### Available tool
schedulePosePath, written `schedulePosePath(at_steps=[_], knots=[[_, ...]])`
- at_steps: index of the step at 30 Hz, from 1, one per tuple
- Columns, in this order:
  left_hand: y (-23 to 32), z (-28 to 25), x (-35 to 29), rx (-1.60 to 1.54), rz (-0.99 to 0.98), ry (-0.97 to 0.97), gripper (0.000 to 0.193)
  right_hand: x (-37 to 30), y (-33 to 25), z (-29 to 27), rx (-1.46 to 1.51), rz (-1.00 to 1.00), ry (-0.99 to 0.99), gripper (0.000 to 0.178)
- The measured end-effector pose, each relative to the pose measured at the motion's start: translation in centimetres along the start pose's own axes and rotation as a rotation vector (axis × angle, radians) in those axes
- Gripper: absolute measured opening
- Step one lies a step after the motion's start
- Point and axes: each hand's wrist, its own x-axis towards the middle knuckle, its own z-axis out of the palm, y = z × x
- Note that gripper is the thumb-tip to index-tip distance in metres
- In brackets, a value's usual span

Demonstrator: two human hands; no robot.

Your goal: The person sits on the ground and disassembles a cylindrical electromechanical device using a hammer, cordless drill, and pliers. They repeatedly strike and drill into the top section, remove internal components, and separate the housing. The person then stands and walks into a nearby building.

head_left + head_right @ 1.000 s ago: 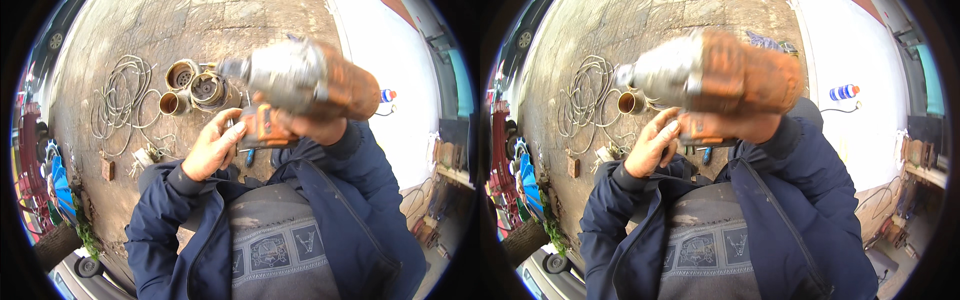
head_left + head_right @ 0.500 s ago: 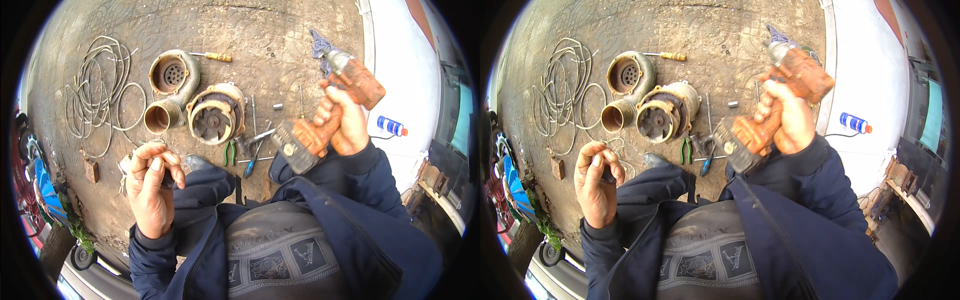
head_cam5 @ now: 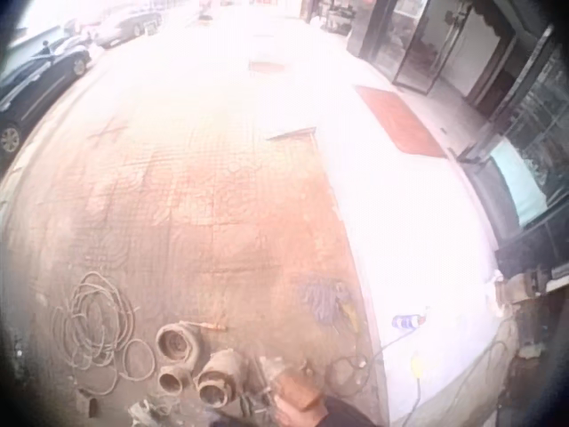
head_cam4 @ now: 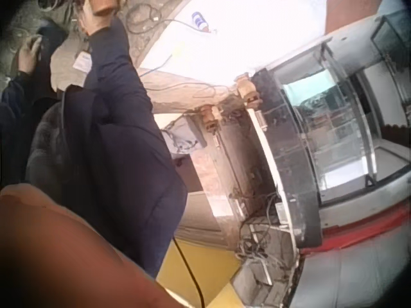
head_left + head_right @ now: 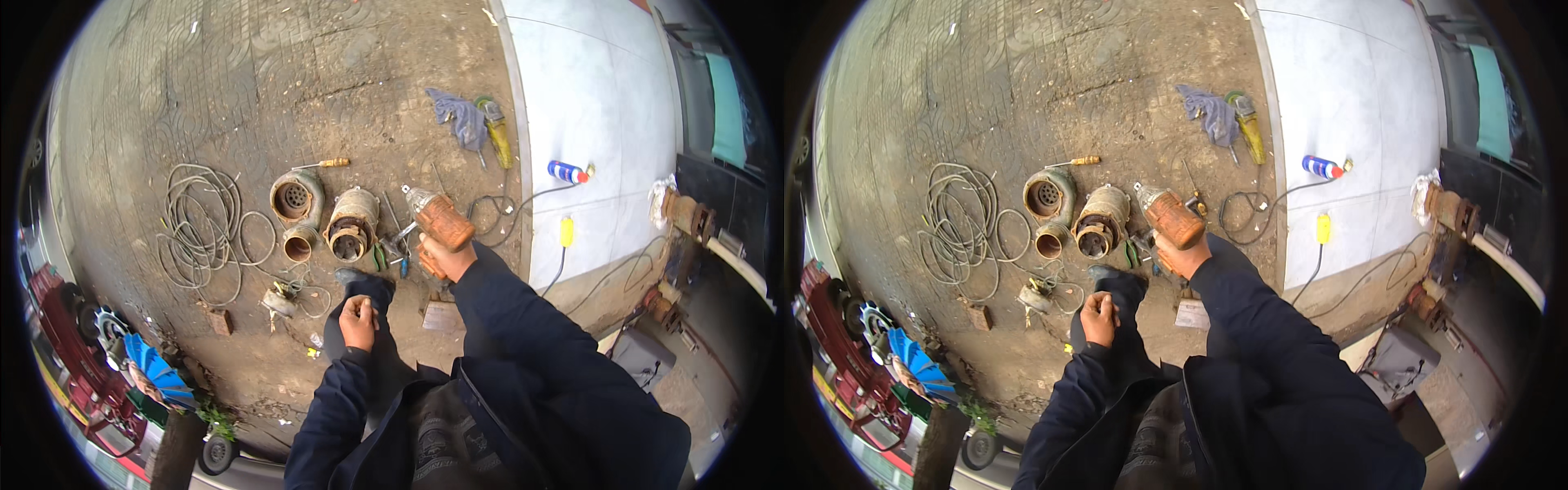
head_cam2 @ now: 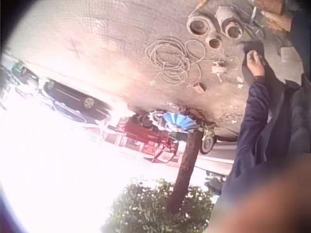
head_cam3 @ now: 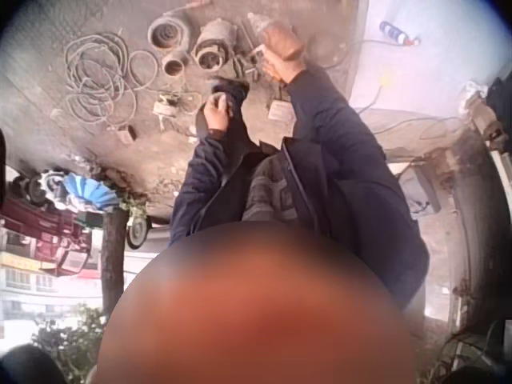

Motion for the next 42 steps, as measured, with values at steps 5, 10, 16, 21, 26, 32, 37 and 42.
schedulePosePath(at_steps=[5, 10, 16, 21, 26, 32, 37, 42], knots=[[9.0, -4.7, -13.1, 0.366, 0.014, -0.031, 0.019, -8.6, -12.4, -13.7, -0.280, -0.310, -0.017, 0.043], [24.5, -9.9, -15.1, 1.087, 0.356, 0.077, 0.026, -13.8, -19.3, -26.1, -0.394, 0.027, 0.222, 0.043], [41.1, -14.4, -12.1, 1.533, 0.160, 0.447, 0.034, -18.9, -17.1, -39.0, -0.523, 0.127, 0.377, 0.054], [48.5, -12.9, -5.3, 1.691, -0.345, 0.432, 0.043, -19.1, -14.2, -44.3, -0.567, 0.534, 0.460, 0.050], [61.0, 0.0, 6.2, 2.013, 0.406, -0.142, 0.043, -17.8, -16.1, -47.1, -0.532, 0.855, 0.374, 0.051], [94.1, 39.6, 18.9, 1.297, 0.688, -0.066, 0.028, -11.7, -23.7, -46.7, -0.195, 1.054, 0.374, 0.049], [118.7, 70.1, 16.4, 1.245, 1.335, -0.354, 0.022, -2.9, -29.8, -52.3, -0.044, 1.121, 0.342, 0.048], [129.1, 80.1, 15.7, 1.277, 1.266, -0.308, 0.028, 8.6, -36.8, -68.1, 0.064, 1.183, 0.250, 0.047]])
